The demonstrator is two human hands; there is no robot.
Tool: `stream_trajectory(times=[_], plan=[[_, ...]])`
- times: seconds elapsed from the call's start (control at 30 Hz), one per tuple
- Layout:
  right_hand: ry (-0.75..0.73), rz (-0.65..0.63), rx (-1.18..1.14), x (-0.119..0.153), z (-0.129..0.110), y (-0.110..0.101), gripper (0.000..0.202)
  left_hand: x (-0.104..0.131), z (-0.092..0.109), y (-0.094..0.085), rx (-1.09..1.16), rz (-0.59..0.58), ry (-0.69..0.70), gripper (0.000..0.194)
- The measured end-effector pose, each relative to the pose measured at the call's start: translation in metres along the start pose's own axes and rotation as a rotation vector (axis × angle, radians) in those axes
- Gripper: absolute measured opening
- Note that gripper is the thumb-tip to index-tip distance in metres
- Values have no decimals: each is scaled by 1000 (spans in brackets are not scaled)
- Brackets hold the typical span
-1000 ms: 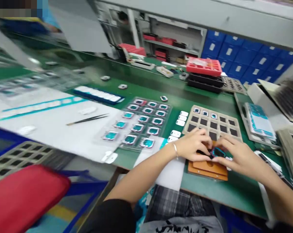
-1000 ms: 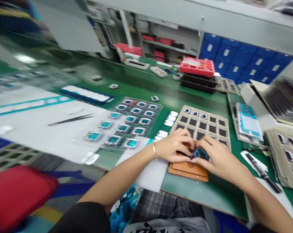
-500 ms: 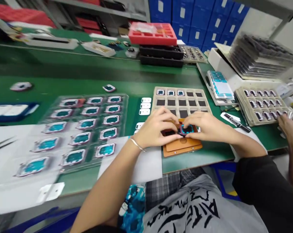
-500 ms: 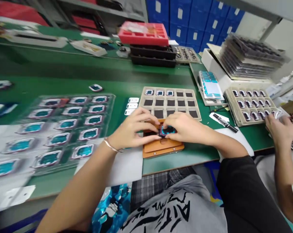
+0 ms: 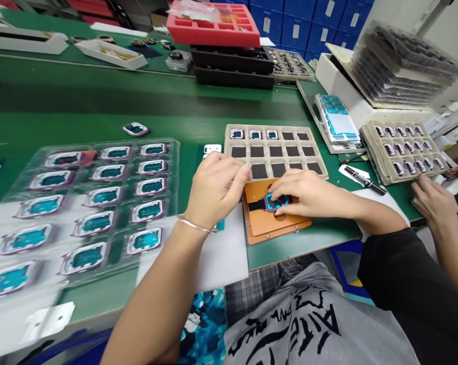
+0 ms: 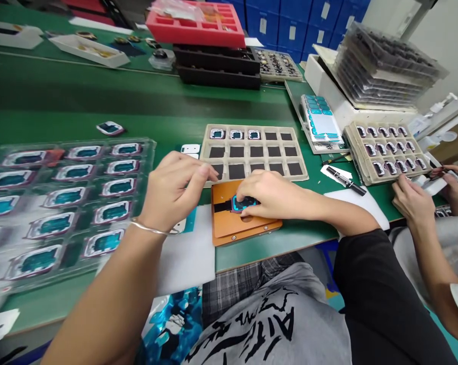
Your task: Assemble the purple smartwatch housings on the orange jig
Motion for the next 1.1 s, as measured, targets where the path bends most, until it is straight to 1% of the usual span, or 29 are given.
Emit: stream_trajectory(times=[0.23, 0.37, 0.47, 0.63, 0.83, 0.93, 1.1], plan=[[0, -6, -12, -1, 2, 2, 20, 2, 2, 1, -119, -6, 55, 40], [-11, 6, -16, 0, 3, 1, 19, 3, 1, 2, -133, 35, 85, 41], [-13, 18, -23, 0, 5, 1, 18, 4, -2, 4, -136, 51, 81, 43], [6, -16, -49, -2, 6, 5, 18, 5, -3, 5, -147, 39, 75, 44], [6, -7, 10, -2, 3, 4, 19, 5, -2, 6, -152, 36, 90, 42], [7, -23, 10, -2, 2, 4, 20, 6, -3, 7, -159, 33, 84, 44], [70, -29, -4, -2, 2, 4, 24, 6, -5, 7, -196, 0, 43, 47]])
Point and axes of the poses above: each hand's wrist, its own x-axis away from the middle knuckle, its own y-axis out of the palm, z = x × y, the point moved 4 cm from there along -x, towards the middle knuckle, and after that the axes turned 11 degrees about -y, right-handed, at the moved point
